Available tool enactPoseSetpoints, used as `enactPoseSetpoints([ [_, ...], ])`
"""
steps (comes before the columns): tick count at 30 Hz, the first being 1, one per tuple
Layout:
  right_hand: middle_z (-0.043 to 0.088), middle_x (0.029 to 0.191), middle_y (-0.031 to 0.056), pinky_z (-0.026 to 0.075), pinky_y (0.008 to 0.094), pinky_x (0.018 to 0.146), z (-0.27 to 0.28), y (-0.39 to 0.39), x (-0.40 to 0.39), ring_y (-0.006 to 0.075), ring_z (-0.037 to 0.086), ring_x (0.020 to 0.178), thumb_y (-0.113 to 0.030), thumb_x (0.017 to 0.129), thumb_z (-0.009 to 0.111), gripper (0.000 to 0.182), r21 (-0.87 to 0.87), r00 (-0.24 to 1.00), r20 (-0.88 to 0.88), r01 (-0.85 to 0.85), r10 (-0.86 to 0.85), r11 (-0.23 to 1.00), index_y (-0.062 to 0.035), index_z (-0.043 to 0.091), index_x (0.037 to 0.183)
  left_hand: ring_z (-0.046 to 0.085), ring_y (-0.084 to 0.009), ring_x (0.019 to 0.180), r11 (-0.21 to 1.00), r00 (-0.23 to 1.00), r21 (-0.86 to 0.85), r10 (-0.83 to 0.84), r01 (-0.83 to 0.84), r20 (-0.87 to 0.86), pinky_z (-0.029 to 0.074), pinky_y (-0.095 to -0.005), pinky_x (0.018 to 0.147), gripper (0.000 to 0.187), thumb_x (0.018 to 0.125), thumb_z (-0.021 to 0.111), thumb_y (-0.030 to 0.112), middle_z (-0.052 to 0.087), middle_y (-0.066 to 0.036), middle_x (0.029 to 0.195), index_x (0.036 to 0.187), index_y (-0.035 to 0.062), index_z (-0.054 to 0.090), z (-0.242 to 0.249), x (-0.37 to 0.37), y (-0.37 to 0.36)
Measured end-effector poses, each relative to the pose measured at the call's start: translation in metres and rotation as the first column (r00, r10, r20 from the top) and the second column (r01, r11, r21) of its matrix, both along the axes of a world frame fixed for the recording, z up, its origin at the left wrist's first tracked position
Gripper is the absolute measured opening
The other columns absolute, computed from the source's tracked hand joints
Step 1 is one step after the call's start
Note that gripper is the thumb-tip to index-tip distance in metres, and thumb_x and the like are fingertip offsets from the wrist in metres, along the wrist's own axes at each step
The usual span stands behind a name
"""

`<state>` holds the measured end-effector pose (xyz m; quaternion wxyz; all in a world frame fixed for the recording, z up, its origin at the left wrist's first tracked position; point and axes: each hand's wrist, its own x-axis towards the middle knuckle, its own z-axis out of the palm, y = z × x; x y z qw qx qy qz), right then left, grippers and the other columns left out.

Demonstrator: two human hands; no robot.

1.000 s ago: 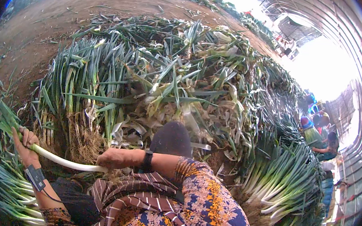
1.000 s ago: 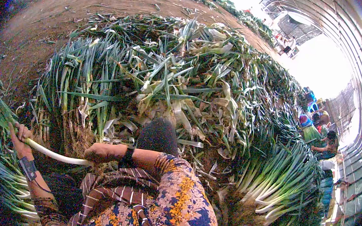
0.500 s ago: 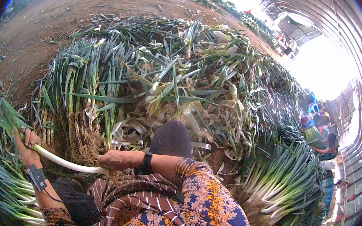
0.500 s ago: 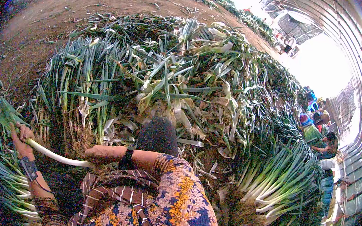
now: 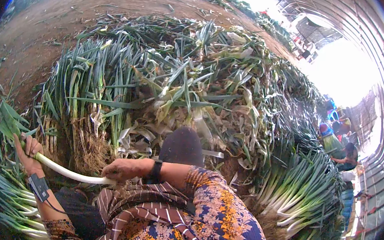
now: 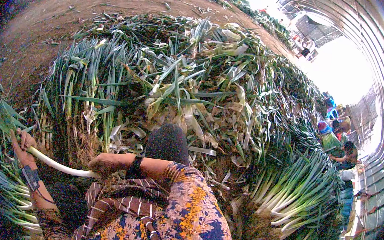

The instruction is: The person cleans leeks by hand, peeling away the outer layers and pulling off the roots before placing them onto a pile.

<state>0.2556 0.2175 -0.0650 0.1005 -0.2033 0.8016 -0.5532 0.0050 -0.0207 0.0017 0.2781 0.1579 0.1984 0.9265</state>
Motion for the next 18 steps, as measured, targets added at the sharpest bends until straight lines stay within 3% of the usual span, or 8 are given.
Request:
enactPoseSetpoints([
  [2, 0.057, 0.072, 0.0127, 0.044, 0.0363, 0.06, 0.021, 0.003, 0.006, 0.0232, 0.055, 0.064, -0.013, 0.083, 0.053, 0.012, -0.031, 0.997, 0.068, 0.038, -0.035, 0.999, -0.0015, 0.054, 0.087, 0.023, -0.0052, 0.04, 1.0, 1.0, 0.005, 0.003, -0.003, 0.015, 0.029, -0.0194, 0.039, 0.031, 0.094, 0.044, 0.037, 0.026, 0.004, 0.048, 0.082, 0.0092, 0.051, 0.0, 0.0, 0.0],
  [3, 0.057, 0.071, 0.0134, 0.044, 0.0373, 0.06, 0.011, 0.004, 0.006, 0.0241, 0.056, 0.064, -0.015, 0.087, 0.05, 0.014, -0.041, 0.998, -0.034, 0.041, -0.043, 0.998, -0.0016, 0.055, 0.088, 0.023, -0.0052, 0.04, 1.0, 1.0, 0.013, -0.011, 0.011, 0.004, 0.029, -0.0195, 0.039, 0.031, 0.094, 0.044, 0.037, 0.026, 0.004, 0.048, 0.082, 0.0092, 0.051, -0.001, -0.001, 0.0],
  [6, 0.056, 0.072, 0.0141, 0.044, 0.0379, 0.061, 0.008, 0.003, 0.002, 0.0263, 0.056, 0.066, -0.016, 0.087, 0.05, 0.015, 0.07, 0.998, -0.058, 0.01, -0.006, 0.997, -0.0017, 0.054, 0.088, 0.023, -0.0054, 0.039, 0.996, 0.996, 0.043, -0.072, 0.074, -0.052, 0.029, -0.02, 0.038, 0.032, 0.095, 0.042, 0.037, 0.027, 0.004, 0.048, 0.082, 0.009, 0.05, -0.002, -0.005, 0.0],
  [9, 0.056, 0.073, 0.0152, 0.043, 0.0388, 0.062, -0.012, -0.001, -0.004, 0.0293, 0.056, 0.068, -0.016, 0.087, 0.05, 0.015, 0.074, 0.999, -0.028, -0.025, 0.027, 0.997, -0.0018, 0.054, 0.089, 0.024, -0.0054, 0.039, 0.987, 0.984, 0.07, -0.138, 0.146, -0.113, 0.029, -0.0203, 0.037, 0.033, 0.095, 0.04, 0.038, 0.028, 0.003, 0.047, 0.081, 0.0088, 0.05, -0.003, -0.007, 0.001],
  [12, 0.056, 0.074, 0.016, 0.043, 0.0393, 0.063, -0.02, -0.004, -0.006, 0.0305, 0.056, 0.069, -0.016, 0.087, 0.05, 0.015, 0.102, 0.973, -0.219, -0.049, 0.07, 0.994, -0.0019, 0.054, 0.09, 0.024, -0.0056, 0.038, 0.984, 0.981, 0.077, -0.151, 0.161, -0.121, 0.028, -0.0204, 0.037, 0.035, 0.096, 0.039, 0.038, 0.028, 0.003, 0.046, 0.081, 0.0087, 0.05, -0.003, -0.006, 0.001],
  [18, 0.057, 0.076, 0.0175, 0.043, 0.0412, 0.065, -0.037, -0.005, -0.013, 0.0336, 0.057, 0.072, -0.02, 0.085, 0.051, 0.02, 0.182, 0.987, -0.154, 0.075, -0.047, 0.98, -0.0013, 0.057, 0.087, 0.024, -0.0055, 0.037, 0.966, 0.961, 0.128, -0.198, 0.224, -0.191, 0.03, -0.0205, 0.036, 0.037, 0.096, 0.037, 0.039, 0.029, 0.003, 0.045, 0.079, 0.0087, 0.049, -0.004, -0.007, 0.003],
])
